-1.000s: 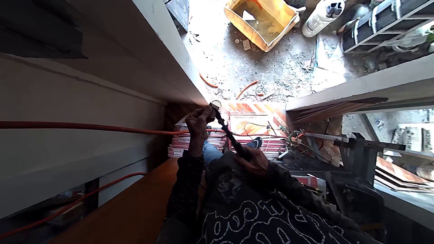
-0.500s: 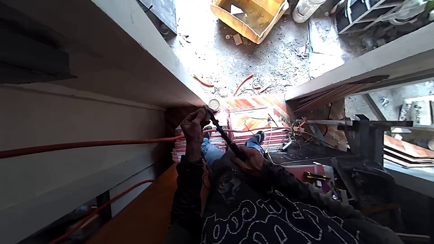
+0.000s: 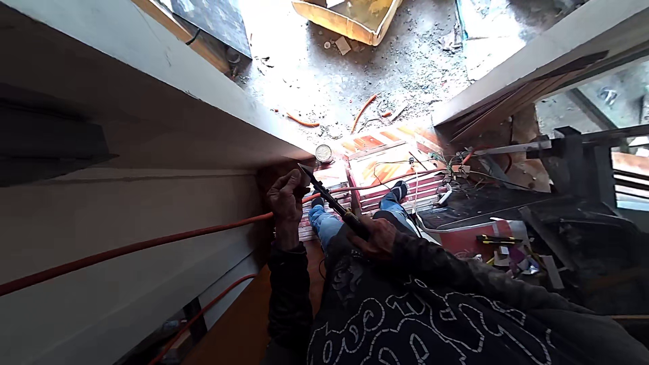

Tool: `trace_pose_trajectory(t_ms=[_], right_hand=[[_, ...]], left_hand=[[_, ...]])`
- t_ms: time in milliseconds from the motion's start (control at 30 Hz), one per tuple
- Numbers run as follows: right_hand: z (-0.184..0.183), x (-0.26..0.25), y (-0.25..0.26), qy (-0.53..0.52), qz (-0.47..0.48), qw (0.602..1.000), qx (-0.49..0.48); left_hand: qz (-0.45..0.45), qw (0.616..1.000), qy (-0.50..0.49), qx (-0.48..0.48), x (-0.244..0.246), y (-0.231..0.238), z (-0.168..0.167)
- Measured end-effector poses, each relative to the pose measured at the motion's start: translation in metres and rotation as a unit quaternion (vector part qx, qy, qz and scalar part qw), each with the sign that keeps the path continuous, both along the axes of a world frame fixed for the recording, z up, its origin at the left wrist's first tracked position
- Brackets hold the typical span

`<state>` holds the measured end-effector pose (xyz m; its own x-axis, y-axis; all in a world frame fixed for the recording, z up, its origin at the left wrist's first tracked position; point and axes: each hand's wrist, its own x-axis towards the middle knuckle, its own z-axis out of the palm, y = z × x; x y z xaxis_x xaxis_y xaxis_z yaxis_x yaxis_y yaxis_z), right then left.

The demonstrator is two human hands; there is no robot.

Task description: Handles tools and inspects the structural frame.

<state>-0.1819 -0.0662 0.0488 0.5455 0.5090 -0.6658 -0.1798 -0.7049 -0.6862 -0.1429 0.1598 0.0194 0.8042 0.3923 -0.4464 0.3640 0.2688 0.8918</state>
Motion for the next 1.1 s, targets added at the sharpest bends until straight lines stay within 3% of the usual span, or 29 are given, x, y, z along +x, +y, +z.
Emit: trace_pose_trajectory(t_ms=[600,933,1100], right_hand=[[0.001,0.006,-0.002,0.003,0.011,1.000,-0.008],[-0.017,0.000,-0.004,-0.016,-0.046,0.997,0.063],[-0.012,0.001,-0.004,-0.005,-0.043,0.998,0.043]], left_hand=[[0.024,0.998,0.047,-0.028,0.018,-0.009,0.005],[0.009,0.997,0.070,-0.037,0.019,-0.011,0.006],[0.005,0.996,0.076,-0.037,0.018,-0.013,0.007]])
